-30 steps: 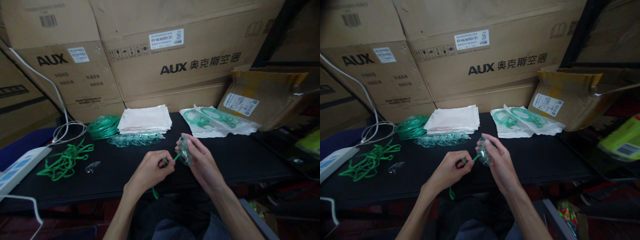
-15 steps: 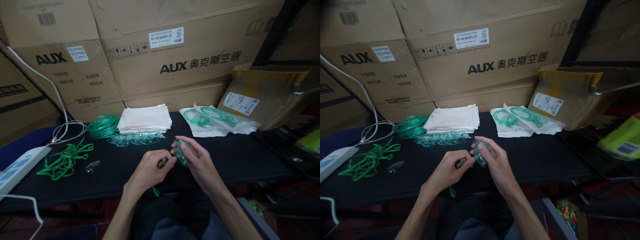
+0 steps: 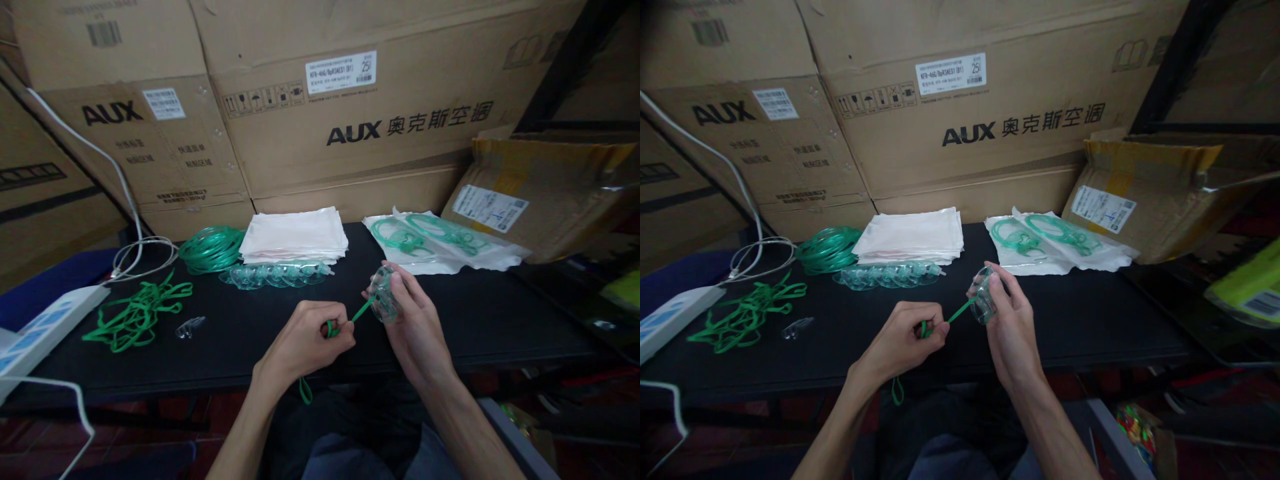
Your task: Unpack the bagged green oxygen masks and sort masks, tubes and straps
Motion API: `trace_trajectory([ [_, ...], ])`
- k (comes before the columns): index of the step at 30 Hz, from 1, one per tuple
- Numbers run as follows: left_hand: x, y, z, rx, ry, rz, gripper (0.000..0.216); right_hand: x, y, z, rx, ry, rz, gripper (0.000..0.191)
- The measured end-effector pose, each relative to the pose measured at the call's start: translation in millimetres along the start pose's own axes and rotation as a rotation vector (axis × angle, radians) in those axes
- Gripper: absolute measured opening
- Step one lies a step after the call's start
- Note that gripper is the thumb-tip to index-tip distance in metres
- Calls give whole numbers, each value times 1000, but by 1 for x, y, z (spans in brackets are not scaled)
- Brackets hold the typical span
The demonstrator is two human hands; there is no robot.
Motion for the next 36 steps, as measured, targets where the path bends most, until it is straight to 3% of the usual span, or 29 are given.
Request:
trace_trajectory([
  [8, -1, 6, 1, -66, -2, 49, 32, 2, -9, -16, 0, 142, -90, 31],
  [11, -4, 9, -18, -71, 70, 32, 34, 5, -8, -20, -11, 151, -82, 30],
  [14, -20, 5, -78, 61, 352, -62, 37, 6, -4, -12, -61, 74, -64, 32],
  [17, -60, -9, -164, 204, 718, -239, 37, 3, 1, -3, -67, 13, -35, 34],
  [19, -93, -27, -219, 313, 898, -422, 36, 1, 3, 1, -68, -6, -8, 36],
  [21, -128, -47, -265, 506, 1032, -630, 37, -1, 3, 3, -74, -15, 8, 36],
  [23, -148, -70, -294, 732, 998, -784, 39, -3, 3, 3, -79, -27, 12, 37],
  [25, -158, -104, -305, 812, 845, -868, 41, -3, 4, 4, -81, -42, 14, 36],
  [27, -169, -141, -303, 801, 669, -956, 48, -2, 5, 5, -87, -60, 20, 35],
  [29, -176, -157, -300, 852, 606, -973, 55, -2, 6, 6, -97, -77, 23, 34],
  [31, -179, -150, -302, 969, 663, -939, 62, -2, 5, 8, -102, -87, 20, 34],
  [34, -175, -119, -294, 1060, 765, -835, 64, -3, 5, 10, -102, -92, 23, 33],
  [36, -164, -103, -274, 987, 711, -708, 60, -4, 6, 12, -108, -107, 37, 33],
])
Point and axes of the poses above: each hand's wrist, its own x-axis towards the middle knuckle, its own z-axis out of the palm, y = z × x, the point moved 10 cm from there along x, towards the middle knuckle, and after that the axes turned 4 degrees about x, right-handed, at the moved point
